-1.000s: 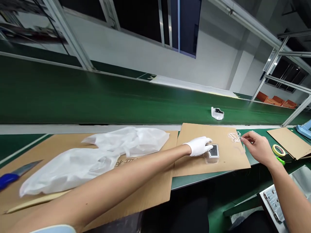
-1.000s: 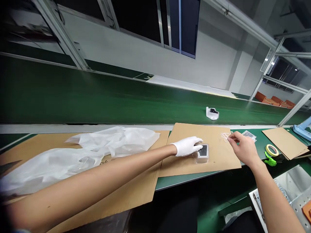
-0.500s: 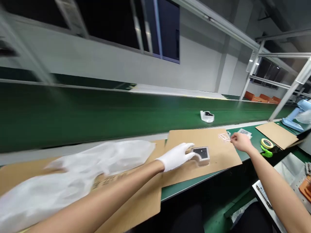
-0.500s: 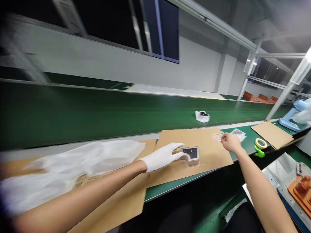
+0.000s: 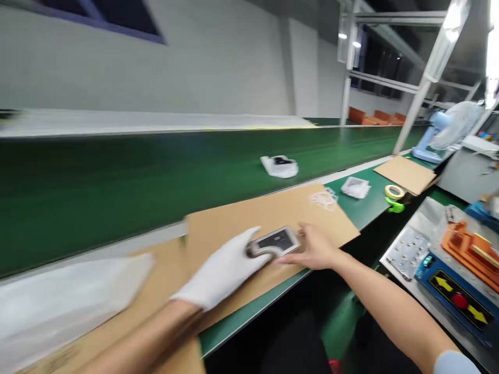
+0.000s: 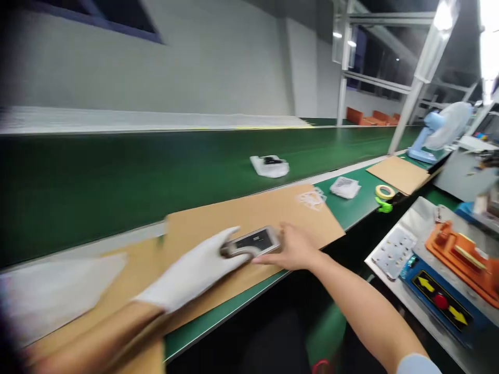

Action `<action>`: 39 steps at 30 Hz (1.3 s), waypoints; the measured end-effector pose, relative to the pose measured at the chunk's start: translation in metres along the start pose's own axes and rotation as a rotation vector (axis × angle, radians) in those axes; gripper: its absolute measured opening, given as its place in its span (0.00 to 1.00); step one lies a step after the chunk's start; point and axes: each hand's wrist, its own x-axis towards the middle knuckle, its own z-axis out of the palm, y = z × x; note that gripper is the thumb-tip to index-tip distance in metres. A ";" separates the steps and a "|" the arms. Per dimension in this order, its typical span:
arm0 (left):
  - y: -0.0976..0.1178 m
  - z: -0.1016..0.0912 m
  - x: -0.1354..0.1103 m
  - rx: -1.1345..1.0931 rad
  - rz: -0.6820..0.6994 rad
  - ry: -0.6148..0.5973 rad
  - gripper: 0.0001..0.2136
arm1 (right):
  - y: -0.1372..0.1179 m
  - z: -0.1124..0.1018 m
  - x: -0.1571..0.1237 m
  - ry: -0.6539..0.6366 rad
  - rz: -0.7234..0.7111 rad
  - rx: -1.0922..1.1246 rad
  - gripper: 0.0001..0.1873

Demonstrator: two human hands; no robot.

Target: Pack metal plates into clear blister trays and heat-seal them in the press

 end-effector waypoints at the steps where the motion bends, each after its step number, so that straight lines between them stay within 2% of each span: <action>1: 0.007 0.000 -0.005 -0.009 -0.008 -0.007 0.42 | 0.002 0.007 0.001 0.037 -0.022 0.006 0.59; 3: 0.018 0.004 -0.008 -0.019 0.019 0.005 0.42 | 0.005 0.017 0.009 0.128 -0.024 -0.014 0.56; 6: 0.024 0.014 -0.010 -0.055 -0.017 0.065 0.41 | 0.004 0.021 0.016 0.173 0.009 -0.026 0.53; 8: 0.027 0.018 -0.017 -0.134 -0.017 0.091 0.43 | 0.004 0.013 0.010 0.154 0.004 0.010 0.50; 10: 0.032 0.018 -0.032 -0.244 0.054 0.076 0.47 | 0.003 -0.004 -0.008 0.111 -0.042 0.094 0.50; 12: 0.043 0.017 -0.052 -0.408 0.147 -0.012 0.53 | 0.000 -0.026 -0.035 0.039 -0.108 0.190 0.51; 16: 0.084 0.022 -0.095 -0.765 0.377 -0.344 0.62 | -0.014 -0.074 -0.099 -0.100 -0.206 0.240 0.51; 17: 0.097 0.027 -0.104 -0.809 0.447 -0.392 0.62 | -0.017 -0.083 -0.115 -0.117 -0.207 0.241 0.51; 18: 0.110 0.034 -0.112 -0.829 0.502 -0.388 0.61 | -0.019 -0.091 -0.131 -0.107 -0.200 0.240 0.51; 20: 0.135 0.050 -0.125 -0.810 0.525 -0.230 0.59 | -0.020 -0.102 -0.163 0.030 -0.171 0.205 0.46; 23: 0.172 0.079 -0.137 -0.673 0.441 0.152 0.57 | -0.021 -0.105 -0.213 0.423 -0.097 0.065 0.30; 24: 0.183 0.089 -0.140 -0.632 0.420 0.246 0.56 | -0.022 -0.102 -0.230 0.512 -0.066 0.010 0.26; 26: 0.205 0.110 -0.146 -0.605 0.405 0.339 0.54 | -0.026 -0.092 -0.259 0.562 -0.015 -0.079 0.22; 29: 0.235 0.144 -0.158 -0.644 0.416 0.331 0.53 | -0.030 -0.072 -0.289 0.612 0.033 -0.181 0.21; 31: 0.253 0.166 -0.166 -0.635 0.438 0.341 0.49 | -0.026 -0.065 -0.300 0.732 0.092 -0.230 0.20; 33: 0.269 0.184 -0.174 -0.618 0.492 0.365 0.44 | -0.016 -0.067 -0.311 0.826 0.167 -0.253 0.20; 35: 0.281 0.196 -0.178 -0.619 0.577 0.324 0.42 | 0.000 -0.082 -0.326 0.862 0.208 -0.259 0.19; 36: 0.286 0.199 -0.178 -0.612 0.638 0.267 0.42 | 0.009 -0.095 -0.335 0.872 0.213 -0.273 0.19; 39: 0.289 0.200 -0.170 -0.540 0.807 0.054 0.40 | 0.038 -0.154 -0.369 0.939 0.218 -0.399 0.18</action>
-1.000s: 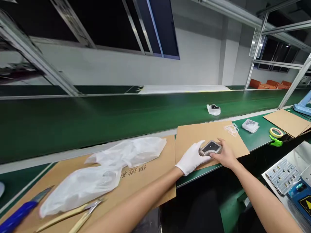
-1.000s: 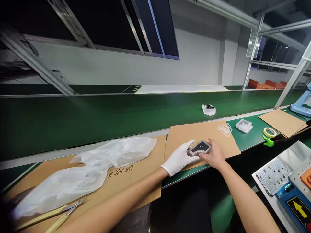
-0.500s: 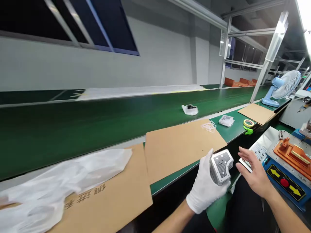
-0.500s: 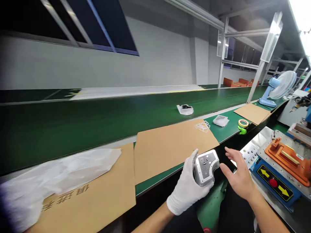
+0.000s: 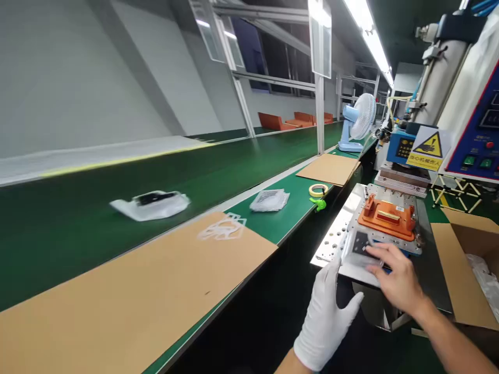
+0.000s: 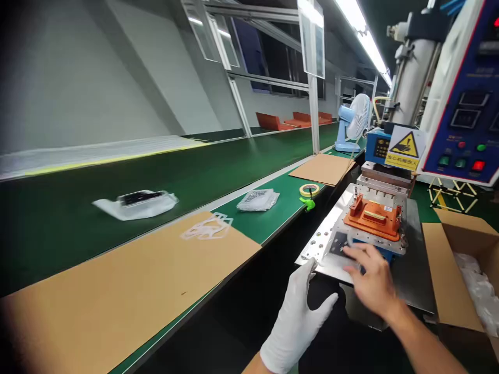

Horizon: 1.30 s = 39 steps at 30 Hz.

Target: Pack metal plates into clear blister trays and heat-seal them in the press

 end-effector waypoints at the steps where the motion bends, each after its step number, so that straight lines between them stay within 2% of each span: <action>1: -0.005 -0.002 0.002 0.005 0.016 -0.060 0.38 | 0.019 -0.016 0.014 0.044 -0.008 -0.055 0.18; 4: -0.026 -0.009 0.006 0.045 -0.026 -0.131 0.31 | 0.072 -0.055 0.060 0.115 -0.002 -0.195 0.19; 7: -0.053 -0.012 0.010 0.100 -0.108 -0.150 0.27 | 0.107 -0.071 0.099 0.061 0.059 -0.271 0.20; 10: -0.074 -0.007 0.025 0.154 -0.158 -0.201 0.23 | 0.122 -0.069 0.119 -0.037 0.146 -0.321 0.22; 13: -0.084 0.006 0.052 0.232 -0.189 -0.304 0.22 | 0.132 -0.059 0.125 -0.128 0.088 -0.362 0.21; 16: -0.087 0.024 0.085 0.334 -0.196 -0.461 0.23 | 0.142 -0.050 0.129 -0.188 0.017 -0.419 0.19; 19: -0.091 0.042 0.110 0.384 -0.213 -0.642 0.31 | 0.146 -0.045 0.133 -0.228 0.028 -0.444 0.20; 23: -0.107 0.050 0.121 0.419 -0.307 -0.764 0.48 | 0.134 -0.050 0.127 -0.232 0.008 -0.399 0.20; 25: -0.118 0.049 0.122 0.470 -0.375 -0.796 0.57 | 0.127 -0.055 0.112 -0.152 0.002 -0.360 0.22; 27: -0.127 0.050 0.124 0.518 -0.407 -0.818 0.61 | 0.126 -0.060 0.088 0.001 0.064 -0.306 0.24; 29: -0.130 0.055 0.127 0.560 -0.397 -0.805 0.55 | 0.132 -0.061 0.061 0.164 0.184 -0.236 0.25; 31: -0.125 0.064 0.134 0.602 -0.392 -0.754 0.45 | 0.140 -0.059 0.038 0.247 0.296 -0.174 0.27; 33: -0.115 0.073 0.144 0.615 -0.419 -0.710 0.40 | 0.146 -0.055 0.024 0.244 0.347 -0.135 0.28; 35: -0.104 0.078 0.152 0.588 -0.464 -0.712 0.40 | 0.147 -0.050 0.021 0.230 0.349 -0.115 0.29; 37: -0.096 0.071 0.157 0.553 -0.509 -0.730 0.39 | 0.144 -0.048 0.026 0.244 0.334 -0.116 0.29; 39: -0.092 0.052 0.157 0.528 -0.531 -0.709 0.38 | 0.140 -0.046 0.033 0.268 0.336 -0.120 0.29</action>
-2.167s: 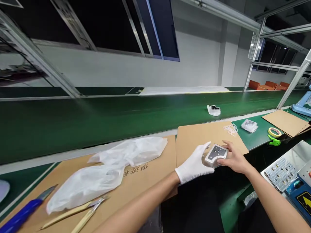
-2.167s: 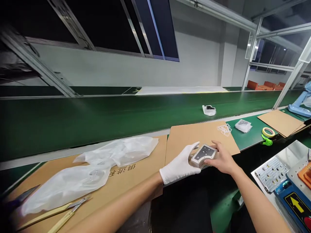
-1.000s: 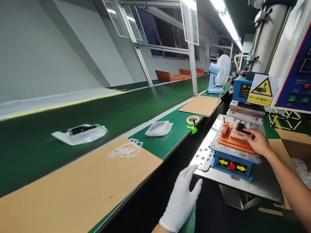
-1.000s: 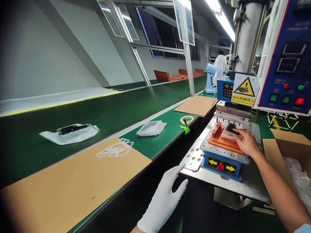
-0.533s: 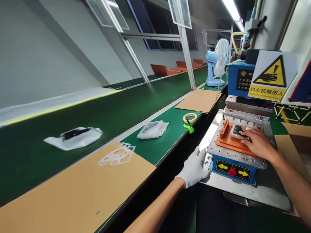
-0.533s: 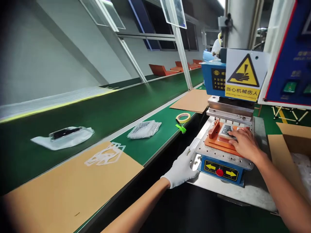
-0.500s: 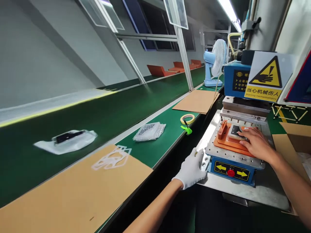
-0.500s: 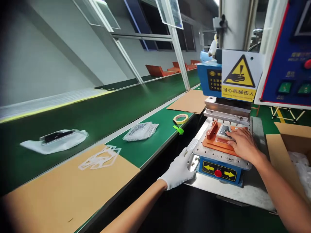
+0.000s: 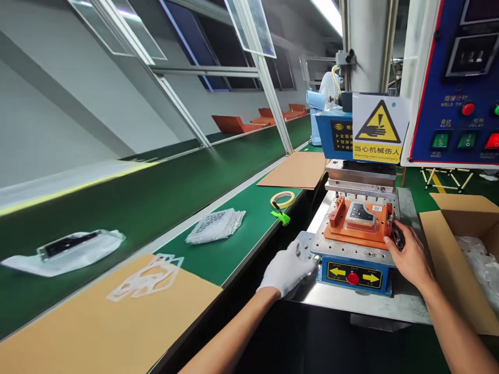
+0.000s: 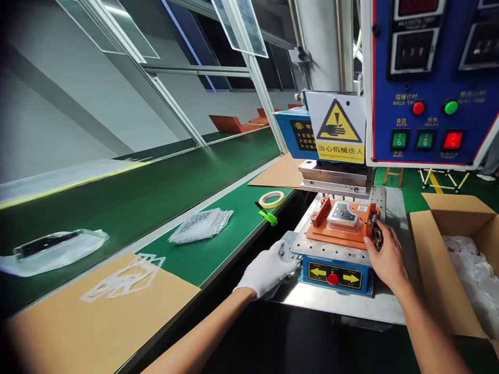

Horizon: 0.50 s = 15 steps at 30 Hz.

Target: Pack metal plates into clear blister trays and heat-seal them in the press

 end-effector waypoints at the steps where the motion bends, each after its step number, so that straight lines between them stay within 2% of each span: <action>1: -0.007 -0.007 -0.007 -0.019 0.006 0.019 0.37 | -0.002 0.001 0.002 0.009 0.004 0.002 0.30; 4: -0.028 -0.033 -0.027 -0.035 0.055 0.127 0.37 | -0.005 0.005 0.007 0.018 0.007 -0.004 0.30; 6: -0.028 -0.054 -0.033 -0.014 0.147 0.219 0.39 | -0.006 0.007 0.009 0.024 0.014 -0.032 0.30; 7: -0.022 -0.065 -0.032 -0.001 0.227 0.258 0.41 | -0.006 0.009 0.010 0.033 0.027 -0.052 0.30; 9: 0.004 -0.086 -0.023 0.024 0.470 0.270 0.41 | -0.007 0.012 0.012 0.052 0.065 -0.087 0.31; 12: 0.058 -0.110 0.006 0.125 0.805 0.111 0.34 | -0.009 0.016 0.015 0.052 0.118 -0.093 0.30; 14: 0.092 -0.117 0.029 0.209 0.927 0.007 0.33 | -0.009 0.017 0.015 0.034 0.140 -0.069 0.29; 15: 0.106 -0.117 0.040 0.243 0.947 -0.027 0.32 | -0.009 0.018 0.015 0.026 0.151 -0.054 0.28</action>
